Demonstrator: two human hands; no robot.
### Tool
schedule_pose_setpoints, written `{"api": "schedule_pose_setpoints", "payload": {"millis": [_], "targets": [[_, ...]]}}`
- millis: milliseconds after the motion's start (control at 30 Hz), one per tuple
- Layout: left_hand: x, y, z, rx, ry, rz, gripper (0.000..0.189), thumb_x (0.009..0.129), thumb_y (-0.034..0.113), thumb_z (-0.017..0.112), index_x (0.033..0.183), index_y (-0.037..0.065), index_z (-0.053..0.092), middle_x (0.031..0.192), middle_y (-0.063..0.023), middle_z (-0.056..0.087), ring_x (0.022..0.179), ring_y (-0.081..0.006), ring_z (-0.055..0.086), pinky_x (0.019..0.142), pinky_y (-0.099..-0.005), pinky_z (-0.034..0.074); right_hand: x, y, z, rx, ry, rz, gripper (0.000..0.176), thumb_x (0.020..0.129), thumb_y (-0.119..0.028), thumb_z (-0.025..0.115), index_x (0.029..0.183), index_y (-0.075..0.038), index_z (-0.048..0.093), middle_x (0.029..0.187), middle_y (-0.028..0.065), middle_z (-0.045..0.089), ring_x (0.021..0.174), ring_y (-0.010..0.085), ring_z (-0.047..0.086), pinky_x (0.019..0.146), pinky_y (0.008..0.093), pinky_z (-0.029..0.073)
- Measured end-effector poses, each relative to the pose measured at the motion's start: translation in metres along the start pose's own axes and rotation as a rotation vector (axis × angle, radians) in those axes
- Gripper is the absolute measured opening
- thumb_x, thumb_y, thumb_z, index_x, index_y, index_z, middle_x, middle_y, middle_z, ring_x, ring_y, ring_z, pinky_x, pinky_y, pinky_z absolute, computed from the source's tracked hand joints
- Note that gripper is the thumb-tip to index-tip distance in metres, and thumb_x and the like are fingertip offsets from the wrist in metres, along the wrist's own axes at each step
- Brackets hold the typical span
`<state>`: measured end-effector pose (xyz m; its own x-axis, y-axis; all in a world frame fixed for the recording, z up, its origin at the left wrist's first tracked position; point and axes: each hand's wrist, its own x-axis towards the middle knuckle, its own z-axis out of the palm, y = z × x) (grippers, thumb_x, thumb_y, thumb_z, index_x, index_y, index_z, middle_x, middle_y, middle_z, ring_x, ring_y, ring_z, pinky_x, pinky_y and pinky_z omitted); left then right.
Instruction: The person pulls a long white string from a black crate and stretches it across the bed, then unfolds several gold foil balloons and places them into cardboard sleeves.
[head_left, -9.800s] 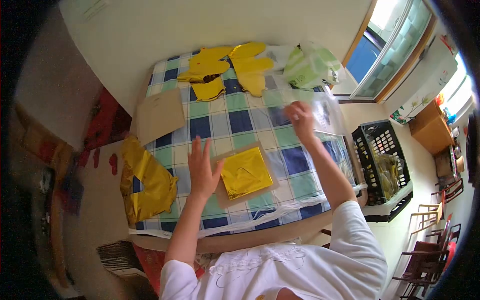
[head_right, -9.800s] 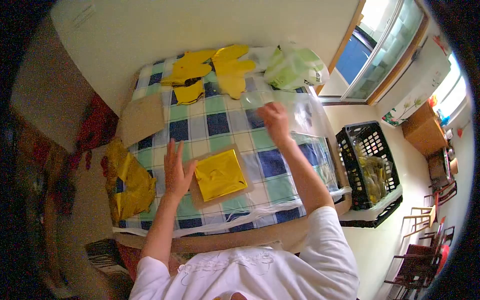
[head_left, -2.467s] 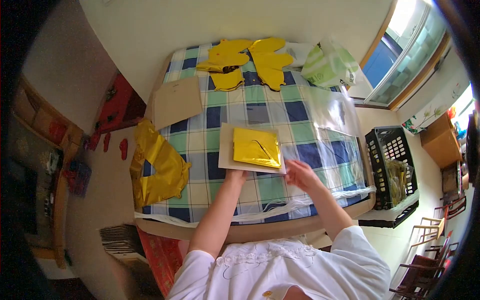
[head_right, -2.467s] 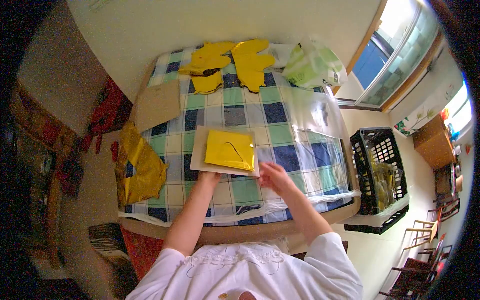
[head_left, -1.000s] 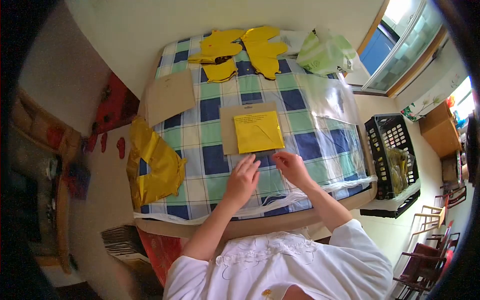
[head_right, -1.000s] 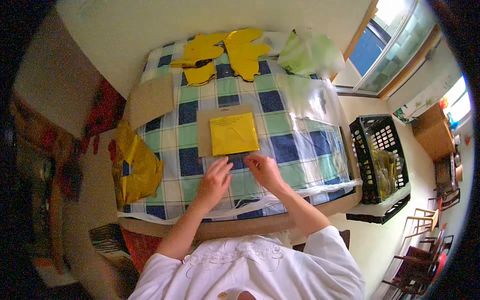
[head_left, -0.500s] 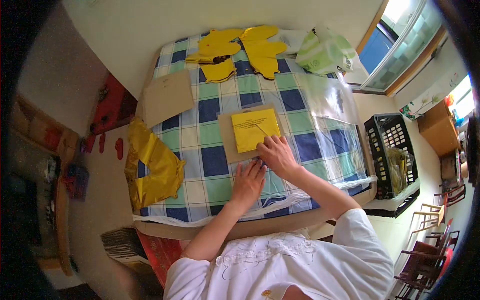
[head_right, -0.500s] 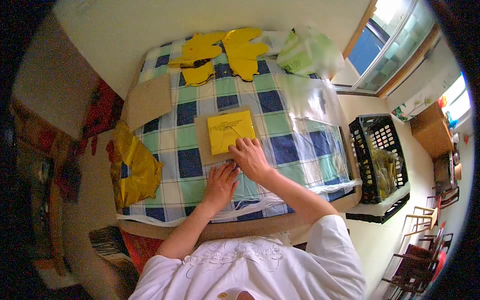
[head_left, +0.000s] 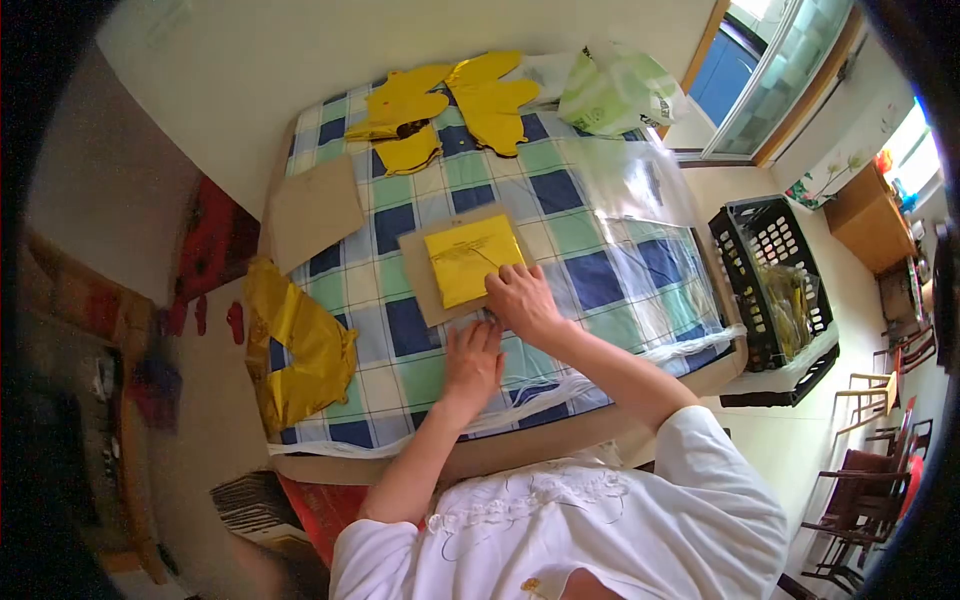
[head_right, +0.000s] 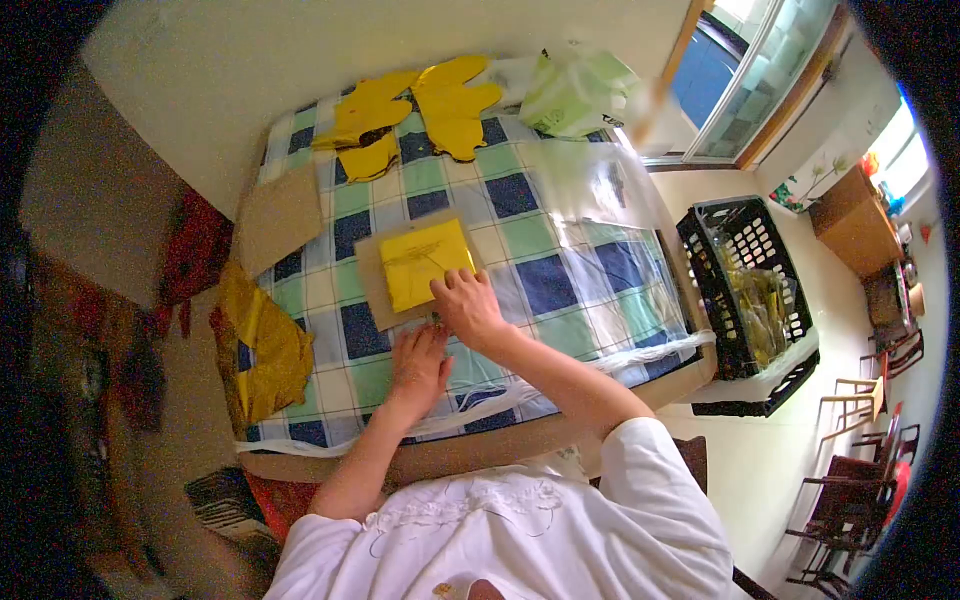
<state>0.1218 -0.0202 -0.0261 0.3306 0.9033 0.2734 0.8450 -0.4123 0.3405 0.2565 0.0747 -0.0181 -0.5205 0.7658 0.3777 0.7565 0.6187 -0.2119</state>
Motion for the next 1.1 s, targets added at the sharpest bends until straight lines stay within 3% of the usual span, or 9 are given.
{"api": "schedule_pose_setpoints", "payload": {"millis": [133,333,733,800,867,900,933,967,1100], "targets": [[-0.003,0.000,-0.015,0.055,0.000,-0.120,0.044,0.076,0.018,0.064,0.116,0.003,0.054,0.117,-0.0173,0.050,0.111,-0.0344,0.045,0.097,-0.0483,0.034,-0.012,0.002,-0.014,-0.025,-0.073,0.034,0.020,0.073,-0.018,0.062,0.091,-0.011,0.054,0.088,0.0074,0.056,0.091,0.0255,0.054,0.077,0.0399,0.038],[0.008,0.025,0.017,0.038,0.048,0.068,0.048,0.079,0.024,0.064,0.121,0.004,0.052,0.125,-0.0157,0.048,0.119,-0.0320,0.041,0.100,-0.0499,0.032,-0.019,0.016,-0.028,-0.018,-0.055,0.023,0.018,0.073,-0.017,0.061,0.089,-0.011,0.054,0.087,0.0063,0.056,0.092,0.0248,0.053,0.076,0.0397,0.038],[0.010,0.028,0.017,0.126,-0.151,0.012,0.054,0.084,0.033,0.060,0.128,0.005,0.048,0.134,-0.0120,0.045,0.128,-0.0303,0.036,0.103,-0.0550,0.027,-0.019,0.031,-0.019,0.038,-0.016,0.062,0.023,0.073,-0.018,0.063,0.092,-0.011,0.052,0.091,0.0084,0.054,0.094,0.0278,0.053,0.076,0.0407,0.038],[0.013,0.033,0.016,0.105,-0.144,0.024,0.052,0.084,0.032,0.060,0.128,0.006,0.049,0.134,-0.0122,0.045,0.128,-0.0307,0.037,0.103,-0.0542,0.028,-0.028,0.035,-0.045,0.238,-0.050,0.164,0.024,0.074,-0.018,0.067,0.093,-0.011,0.053,0.093,0.0090,0.056,0.099,0.0281,0.053,0.079,0.0412,0.038],[0.008,0.031,0.012,0.052,-0.101,0.039,0.050,0.083,0.029,0.062,0.126,0.006,0.051,0.133,-0.0128,0.045,0.127,-0.0315,0.038,0.103,-0.0519,0.030,-0.046,0.072,-0.056,0.234,0.084,0.289,0.016,0.077,-0.015,0.065,0.087,-0.009,0.055,0.088,0.0115,0.058,0.089,0.0320,0.056,0.074,0.0433,0.042],[0.007,0.031,0.015,0.011,-0.076,0.047,0.051,0.083,0.029,0.062,0.126,0.006,0.051,0.134,-0.0120,0.045,0.127,-0.0309,0.038,0.103,-0.0514,0.030,-0.059,0.101,-0.060,0.336,0.153,0.482,0.009,0.077,-0.011,0.062,0.080,-0.005,0.056,0.081,0.0150,0.059,0.077,0.0365,0.058,0.066,0.0446,0.046],[0.006,0.031,0.016,-0.025,-0.051,0.046,0.051,0.082,0.028,0.063,0.126,0.006,0.051,0.134,-0.0112,0.045,0.127,-0.0303,0.038,0.103,-0.0508,0.031,-0.077,0.131,-0.066,0.264,0.329,0.497,0.004,0.077,-0.007,0.059,0.078,-0.004,0.057,0.075,0.0170,0.058,0.072,0.0382,0.058,0.062,0.0434,0.048],[0.004,0.030,0.016,-0.056,-0.025,0.039,0.051,0.082,0.027,0.064,0.126,0.006,0.051,0.135,-0.0105,0.045,0.128,-0.0298,0.038,0.103,-0.0502,0.032,-0.096,0.161,-0.075,0.066,0.319,0.562,0.004,0.077,-0.006,0.058,0.080,-0.004,0.059,0.076,0.0174,0.059,0.074,0.0366,0.059,0.064,0.0420,0.048],[0.004,0.023,0.003,-0.132,0.052,0.004,0.052,0.078,0.020,0.068,0.125,0.006,0.051,0.134,-0.0118,0.045,0.126,-0.0313,0.039,0.103,-0.0478,0.032,-0.162,0.214,-0.116,-0.141,0.300,0.891,0.008,0.079,-0.012,0.061,0.082,-0.005,0.060,0.082,0.0155,0.062,0.078,0.0335,0.061,0.069,0.0411,0.049]]}}
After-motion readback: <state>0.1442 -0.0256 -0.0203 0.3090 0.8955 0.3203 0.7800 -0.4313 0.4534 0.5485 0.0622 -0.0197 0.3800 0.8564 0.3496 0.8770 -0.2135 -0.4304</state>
